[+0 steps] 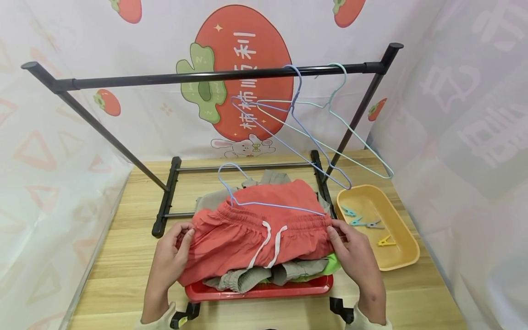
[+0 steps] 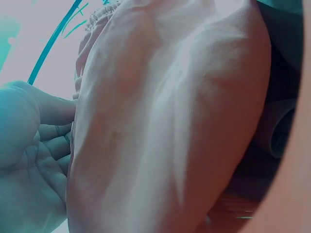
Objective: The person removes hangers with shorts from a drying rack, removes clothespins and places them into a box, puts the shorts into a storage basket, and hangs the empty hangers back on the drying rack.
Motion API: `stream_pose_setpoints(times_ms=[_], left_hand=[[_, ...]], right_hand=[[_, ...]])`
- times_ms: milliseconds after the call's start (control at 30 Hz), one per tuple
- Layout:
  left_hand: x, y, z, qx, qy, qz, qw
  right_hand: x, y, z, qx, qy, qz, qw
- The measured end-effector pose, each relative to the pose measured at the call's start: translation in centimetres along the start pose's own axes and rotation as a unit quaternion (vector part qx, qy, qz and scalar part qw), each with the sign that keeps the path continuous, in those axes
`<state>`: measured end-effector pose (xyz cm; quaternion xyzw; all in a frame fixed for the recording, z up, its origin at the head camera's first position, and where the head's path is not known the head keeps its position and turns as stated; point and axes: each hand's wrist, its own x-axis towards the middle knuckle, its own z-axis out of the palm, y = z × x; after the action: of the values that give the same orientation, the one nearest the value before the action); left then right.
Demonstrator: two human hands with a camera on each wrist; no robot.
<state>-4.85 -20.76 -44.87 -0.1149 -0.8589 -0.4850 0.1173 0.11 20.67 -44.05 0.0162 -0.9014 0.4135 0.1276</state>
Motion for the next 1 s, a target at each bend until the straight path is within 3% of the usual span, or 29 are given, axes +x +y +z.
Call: stream_pose_setpoints(times_ms=[233, 400, 667, 800, 1000], left_hand=[[-0.12, -0.03, -0.12, 0.005, 0.0, -0.002, 1.0], [-0.14, -0.15, -0.32, 0.008, 0.001, 0.0, 1.0], [-0.11, -0.07, -0.34, 0.015, -0.004, 0.001, 0.9999], [-0.12, -0.1, -0.33, 0.017, -0.001, -0.003, 0.9998], [-0.14, -0.16, -0.28, 0.013, -0.002, -0.004, 0.9999]], right_hand=[[0.11, 0.09, -0.09, -0.032, -0.034, -0.007, 0.9989], [0.32, 0.01, -0.14, -0.021, -0.062, -0.018, 0.9977], [0.41, -0.4, -0.02, -0.026, -0.081, 0.007, 0.9964], [0.37, -0.29, 0.08, -0.029, -0.079, 0.008, 0.9965], [0.21, 0.04, 0.13, -0.058, -0.045, 0.001, 0.9973]])
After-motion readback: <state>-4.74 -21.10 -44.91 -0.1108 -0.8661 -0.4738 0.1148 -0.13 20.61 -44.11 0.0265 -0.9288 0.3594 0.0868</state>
